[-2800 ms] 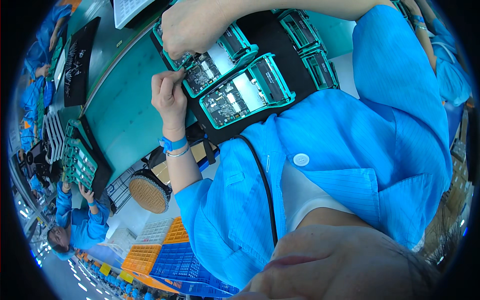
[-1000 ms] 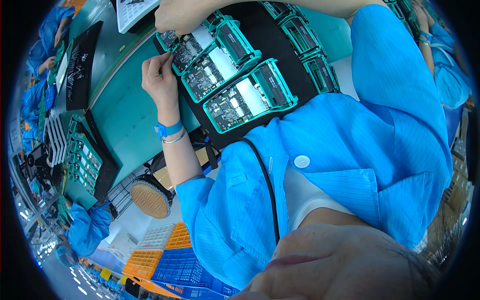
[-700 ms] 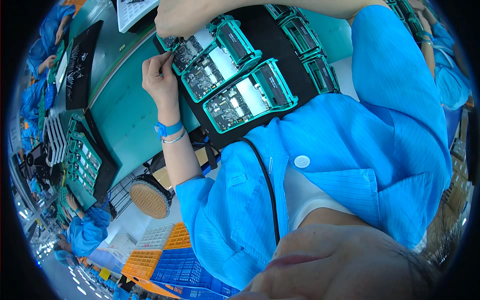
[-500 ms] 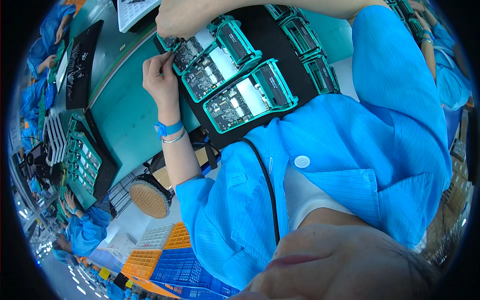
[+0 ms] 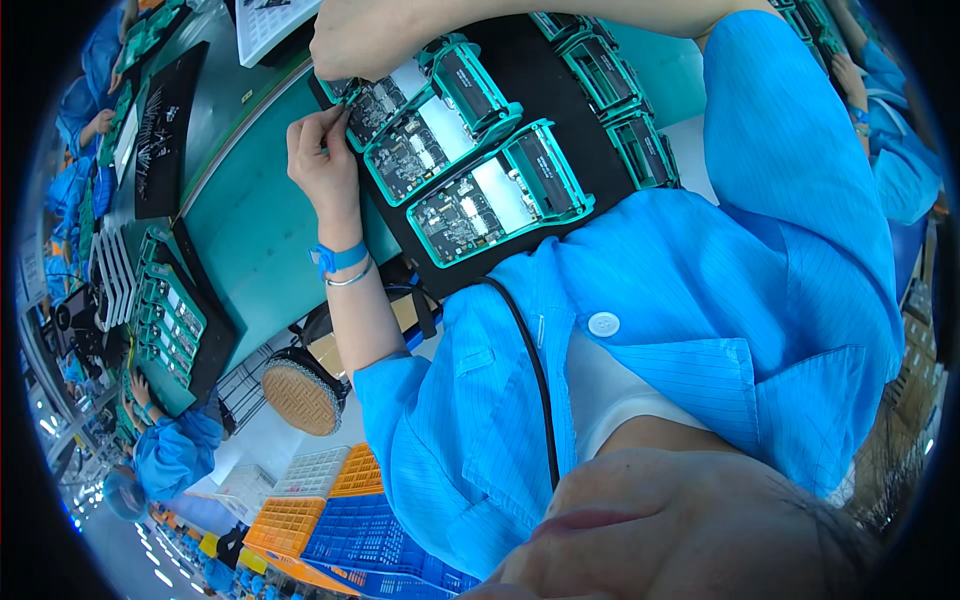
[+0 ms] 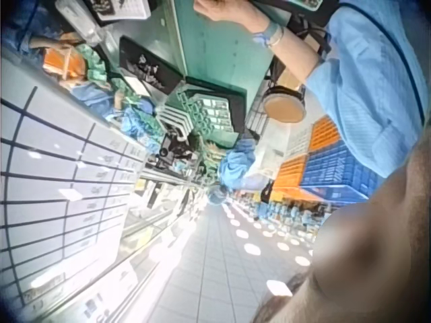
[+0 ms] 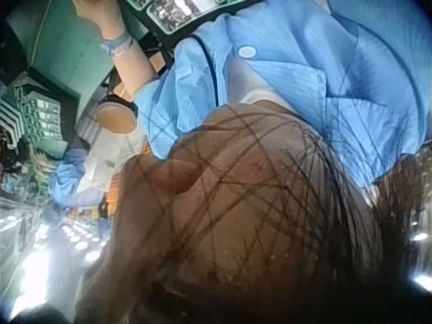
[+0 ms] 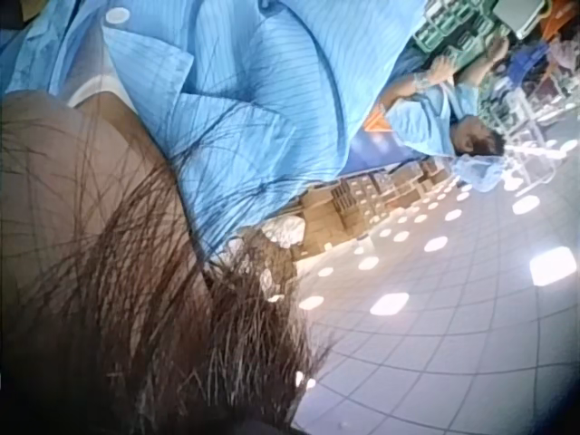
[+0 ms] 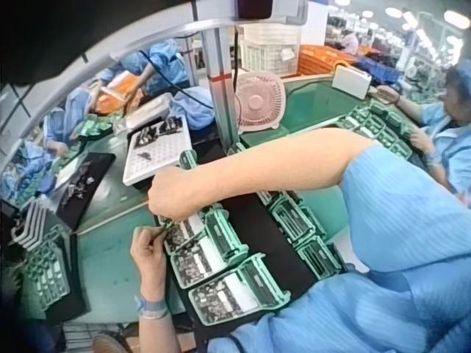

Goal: Assembling electronic components onto PCBs at a factory workbench using tweezers.

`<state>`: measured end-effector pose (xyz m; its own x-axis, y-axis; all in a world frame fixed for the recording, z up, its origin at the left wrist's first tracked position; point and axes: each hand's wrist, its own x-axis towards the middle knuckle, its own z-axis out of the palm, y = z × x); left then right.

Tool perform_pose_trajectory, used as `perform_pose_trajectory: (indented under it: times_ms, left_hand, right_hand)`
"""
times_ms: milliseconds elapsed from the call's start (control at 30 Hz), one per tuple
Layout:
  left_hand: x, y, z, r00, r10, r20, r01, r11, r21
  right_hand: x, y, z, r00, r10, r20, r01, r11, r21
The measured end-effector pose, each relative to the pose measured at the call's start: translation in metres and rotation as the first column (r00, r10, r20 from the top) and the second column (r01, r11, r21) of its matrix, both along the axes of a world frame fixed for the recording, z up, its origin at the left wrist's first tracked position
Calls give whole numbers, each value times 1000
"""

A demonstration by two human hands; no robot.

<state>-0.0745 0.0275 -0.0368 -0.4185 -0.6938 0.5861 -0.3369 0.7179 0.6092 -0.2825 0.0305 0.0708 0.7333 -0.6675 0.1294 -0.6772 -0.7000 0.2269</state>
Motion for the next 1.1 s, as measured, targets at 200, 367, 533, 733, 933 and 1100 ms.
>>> perform_pose_trajectory:
  times_ms: [200, 367, 533, 733, 933, 1100]
  left_hand:
    - [12, -1, -1, 1000, 18, 7, -18, 1000, -16]
    - [6, -1, 1, 1000, -10, 20, 11, 999, -33]
    - [10, -9, 0, 995, -99, 16, 99, 994, -38]
    - [12, -23, 3, 974, -215, 71, 216, 976, -13]
    - [17, -60, -10, 983, -75, -167, 124, 943, 310]
    - [-11, -91, -17, 988, -37, -151, 78, 958, 274]
  right_hand:
    - [13, 7, 15, 968, -242, -70, 251, 949, 193]
    - [5, 8, 14, 962, -272, 17, 263, 940, 217]
    - [12, 11, 18, 953, -301, -31, 300, 924, 237]
    - [11, 8, 18, 955, -291, -52, 295, 926, 236]
    - [-9, -19, 37, 935, -355, 26, 348, 927, 137]
    - [-30, -32, 29, 907, -421, -10, 421, 907, 23]
